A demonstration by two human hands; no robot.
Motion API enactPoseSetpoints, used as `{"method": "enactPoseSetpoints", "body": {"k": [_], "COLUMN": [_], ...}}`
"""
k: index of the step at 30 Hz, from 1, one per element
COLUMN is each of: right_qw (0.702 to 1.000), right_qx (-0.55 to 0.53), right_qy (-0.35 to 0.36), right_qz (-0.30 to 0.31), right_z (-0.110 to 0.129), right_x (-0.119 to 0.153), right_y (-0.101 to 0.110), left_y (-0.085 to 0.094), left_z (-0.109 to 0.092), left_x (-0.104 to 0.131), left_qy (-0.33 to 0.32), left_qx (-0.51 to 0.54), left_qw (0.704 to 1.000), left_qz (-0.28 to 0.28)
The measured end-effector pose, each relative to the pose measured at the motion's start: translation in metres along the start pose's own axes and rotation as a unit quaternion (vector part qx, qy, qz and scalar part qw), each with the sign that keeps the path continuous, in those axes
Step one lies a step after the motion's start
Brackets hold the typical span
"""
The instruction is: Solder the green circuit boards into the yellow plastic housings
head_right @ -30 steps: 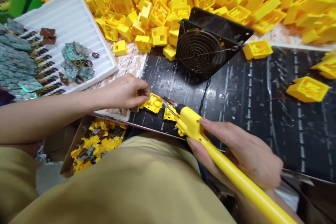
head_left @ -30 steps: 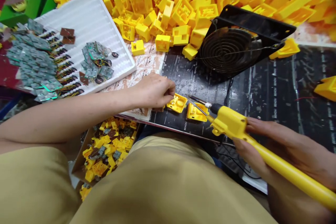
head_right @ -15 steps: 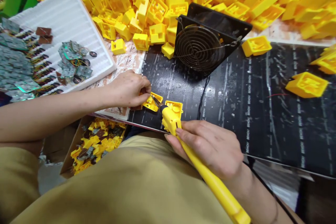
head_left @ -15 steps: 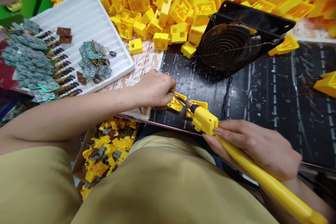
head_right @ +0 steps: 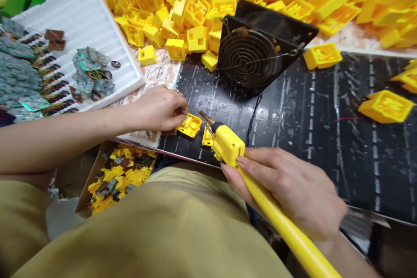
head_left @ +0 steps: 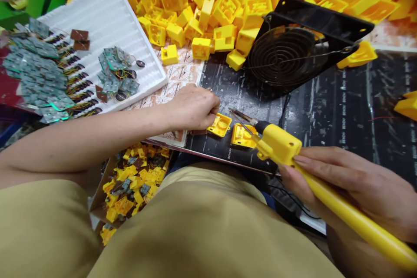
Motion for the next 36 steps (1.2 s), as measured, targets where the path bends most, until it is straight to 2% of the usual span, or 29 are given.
{"method": "enactPoseSetpoints", "body": {"k": [4, 6, 10, 12, 15, 19, 22, 24, 26, 28, 30, 33, 34, 36], "right_qw": [0.998, 0.998, 0.999, 0.998, 0.998, 0.994, 0.993, 0.995, 0.997, 0.997, 0.997, 0.997, 0.997, 0.996], "right_qx": [-0.033, -0.027, -0.026, -0.02, -0.02, -0.025, -0.026, -0.019, -0.008, 0.004, 0.013, 0.011, 0.006, -0.007], "right_qy": [-0.003, -0.011, 0.036, 0.046, 0.05, 0.094, 0.1, 0.088, 0.077, 0.07, 0.066, 0.068, 0.07, 0.075], "right_qz": [-0.053, -0.047, 0.018, 0.024, 0.019, 0.043, 0.052, 0.037, 0.029, 0.033, 0.04, 0.043, 0.044, 0.046], "right_z": [0.002, 0.003, 0.009, 0.009, 0.006, 0.013, 0.018, 0.02, 0.022, 0.023, 0.024, 0.023, 0.022, 0.018], "right_x": [-0.003, -0.007, -0.014, -0.018, -0.027, -0.042, -0.049, -0.051, -0.053, -0.054, -0.054, -0.053, -0.052, -0.05], "right_y": [0.004, 0.001, -0.014, -0.019, -0.031, -0.065, -0.084, -0.086, -0.085, -0.086, -0.089, -0.094, -0.094, -0.094], "left_y": [-0.001, 0.004, 0.023, 0.025, 0.01, -0.017, -0.021, -0.014, -0.003, 0.012, 0.021, 0.013, 0.008, 0.001], "left_z": [-0.003, -0.003, 0.016, 0.027, 0.031, 0.016, 0.013, 0.015, 0.018, 0.02, 0.016, 0.0, -0.004, -0.002], "left_x": [-0.001, 0.002, 0.025, 0.045, 0.071, 0.085, 0.081, 0.075, 0.069, 0.068, 0.071, 0.083, 0.089, 0.098], "left_qy": [0.001, -0.003, 0.025, 0.041, 0.046, 0.045, 0.032, 0.0, -0.035, -0.057, -0.084, -0.159, -0.181, -0.188], "left_qx": [0.005, 0.012, 0.047, 0.057, 0.037, -0.005, 0.068, 0.161, 0.209, 0.151, 0.017, -0.142, -0.155, -0.116], "left_qw": [1.0, 1.0, 0.994, 0.987, 0.977, 0.964, 0.963, 0.961, 0.956, 0.96, 0.953, 0.91, 0.903, 0.91], "left_qz": [0.007, -0.007, -0.1, -0.146, -0.207, -0.26, -0.258, -0.224, -0.201, -0.229, -0.291, -0.355, -0.358, -0.35]}}
Point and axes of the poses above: each hand's wrist, its own x-axis away from the middle knuckle, its own y-axis out of the back of the hand, z = x × y, the point moved 7 cm from there along -x, towards the middle knuckle, and after that the axes turned 1 degree about z, right-handed, at the moved point
